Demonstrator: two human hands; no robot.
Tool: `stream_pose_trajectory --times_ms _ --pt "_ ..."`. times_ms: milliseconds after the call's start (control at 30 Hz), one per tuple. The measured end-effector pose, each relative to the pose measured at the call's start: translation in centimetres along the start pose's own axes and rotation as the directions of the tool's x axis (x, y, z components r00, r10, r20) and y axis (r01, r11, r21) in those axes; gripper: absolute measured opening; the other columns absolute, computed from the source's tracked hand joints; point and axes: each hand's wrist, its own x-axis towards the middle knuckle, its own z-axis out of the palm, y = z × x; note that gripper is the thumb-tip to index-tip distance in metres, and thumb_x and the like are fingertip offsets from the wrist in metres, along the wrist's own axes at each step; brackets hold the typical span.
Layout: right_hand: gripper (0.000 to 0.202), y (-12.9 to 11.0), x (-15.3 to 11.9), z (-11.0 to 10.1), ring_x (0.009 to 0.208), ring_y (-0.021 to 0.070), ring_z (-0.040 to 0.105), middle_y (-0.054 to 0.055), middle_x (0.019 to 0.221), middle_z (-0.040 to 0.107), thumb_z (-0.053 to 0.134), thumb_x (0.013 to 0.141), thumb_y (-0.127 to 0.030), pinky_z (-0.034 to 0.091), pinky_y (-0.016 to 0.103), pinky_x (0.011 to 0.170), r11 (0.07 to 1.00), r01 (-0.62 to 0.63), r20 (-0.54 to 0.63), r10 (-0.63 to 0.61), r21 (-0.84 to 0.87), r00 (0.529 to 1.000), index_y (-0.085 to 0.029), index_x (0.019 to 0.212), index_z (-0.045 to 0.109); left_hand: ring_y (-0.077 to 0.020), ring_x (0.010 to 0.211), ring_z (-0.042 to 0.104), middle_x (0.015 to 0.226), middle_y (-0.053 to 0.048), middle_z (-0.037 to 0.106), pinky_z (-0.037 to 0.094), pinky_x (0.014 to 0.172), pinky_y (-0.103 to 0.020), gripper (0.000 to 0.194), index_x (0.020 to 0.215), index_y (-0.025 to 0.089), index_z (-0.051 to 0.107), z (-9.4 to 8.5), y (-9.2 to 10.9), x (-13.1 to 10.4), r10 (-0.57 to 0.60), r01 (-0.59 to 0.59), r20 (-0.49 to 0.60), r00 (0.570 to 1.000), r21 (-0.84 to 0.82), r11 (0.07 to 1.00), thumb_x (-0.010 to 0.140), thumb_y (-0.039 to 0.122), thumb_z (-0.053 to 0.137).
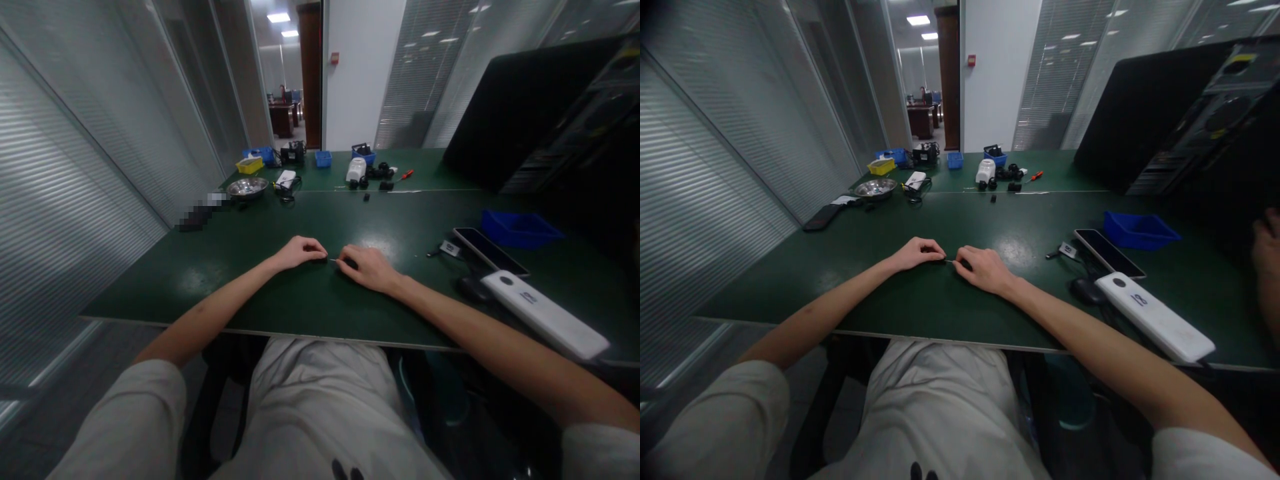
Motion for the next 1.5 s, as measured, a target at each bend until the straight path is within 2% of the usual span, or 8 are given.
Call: stream_pose_trajectory --times_ms 133,267,400,500,767,933,1200,1500 --pt "0.023 0.0 0.1 0.1 0.076 0.0169 0.060 0.004 0.096 0.070 0.050 0.103 -0.041 0.033 0.029 0.066 1.000 -0.017 0.003 0.017 -0.015 1.000 -0.022 0.101 0.063 -0.0209 0.100 0.069 0.109 -0.011 0.075 0.050 0.093 -0.032 0.032 0.109 0.015 0.080 0.1 0.4 -0.5 0.033 -0.032 -0.035 0.999 0.029 0.999 0.097 0.040 0.065" --pt "0.023 0.1 0.1 0.2 0.075 0.0167 0.059 0.004 0.096 0.070 0.050 0.103 -0.041 0.032 0.029 0.065 1.000 -0.010 0.003 0.010 -0.020 1.000 -0.022 0.100 0.062 -0.0189 0.095 0.067 0.107 -0.010 0.074 0.049 0.086 -0.029 0.038 0.118 0.015 0.077 0.0 0.6 -0.9 0.042 -0.037 -0.056 0.998 0.100 0.994 0.103 0.042 0.055" --pt "0.023 0.1 0.1 0.2 0.076 0.0166 0.059 0.004 0.097 0.069 0.049 0.104 -0.041 0.031 0.029 0.065 0.999 -0.009 0.001 0.009 -0.043 1.000 -0.022 0.101 0.062 -0.0169 0.083 0.060 0.102 -0.010 0.069 0.046 0.074 -0.027 0.039 0.114 0.015 0.077 0.2 1.0 -1.4 0.125 -0.111 -0.042 0.991 0.244 0.963 0.092 0.046 0.071" --pt "0.024 0.0 0.1 0.1 0.075 0.0165 0.059 0.004 0.096 0.069 0.049 0.104 -0.041 0.030 0.029 0.064 0.998 -0.009 0.013 0.010 -0.060 1.000 -0.022 0.101 0.063 -0.0160 0.080 0.057 0.100 -0.009 0.066 0.044 0.073 -0.027 0.034 0.111 0.016 0.079 0.4 1.3 -1.7 0.175 -0.164 -0.010 0.985 0.288 0.943 0.092 0.044 0.071" --pt "0.024 -0.1 0.1 0.1 0.074 0.0168 0.058 0.004 0.094 0.067 0.049 0.104 -0.042 0.028 0.029 0.062 0.993 0.001 0.028 0.002 -0.116 1.000 -0.024 0.100 0.064 -0.0152 0.076 0.055 0.098 -0.009 0.065 0.043 0.070 -0.027 0.037 0.118 0.016 0.077 0.9 2.2 -1.9 0.182 -0.185 0.037 0.983 0.269 0.945 0.094 0.043 0.070" --pt "0.024 -0.2 0.1 0.0 0.074 0.0169 0.059 0.004 0.094 0.067 0.049 0.103 -0.042 0.029 0.030 0.062 0.995 -0.006 0.028 0.009 -0.104 1.000 -0.023 0.099 0.065 -0.0157 0.077 0.055 0.095 -0.009 0.065 0.043 0.070 -0.027 0.034 0.114 0.016 0.077 1.0 2.6 -2.1 0.180 -0.182 0.034 0.983 0.290 0.940 0.096 0.042 0.067" --pt "0.023 0.0 0.0 0.1 0.074 0.0168 0.059 0.004 0.093 0.068 0.050 0.102 -0.041 0.031 0.030 0.063 0.997 -0.013 0.006 0.013 -0.080 1.000 -0.023 0.098 0.064 -0.0157 0.076 0.056 0.092 -0.008 0.065 0.043 0.070 -0.027 0.031 0.112 0.016 0.078 0.9 2.7 -2.2 0.190 -0.191 0.032 0.981 0.300 0.935 0.096 0.040 0.067" --pt "0.022 -0.4 0.0 -0.3 0.075 0.0178 0.060 0.005 0.092 0.068 0.051 0.101 -0.041 0.030 0.030 0.063 0.996 0.012 0.036 -0.009 -0.091 0.999 -0.023 0.096 0.064 -0.0155 0.076 0.056 0.091 -0.007 0.063 0.043 0.071 -0.027 0.029 0.112 0.016 0.077 1.0 2.4 -2.1 0.200 -0.198 0.028 0.979 0.309 0.930 0.095 0.038 0.068"
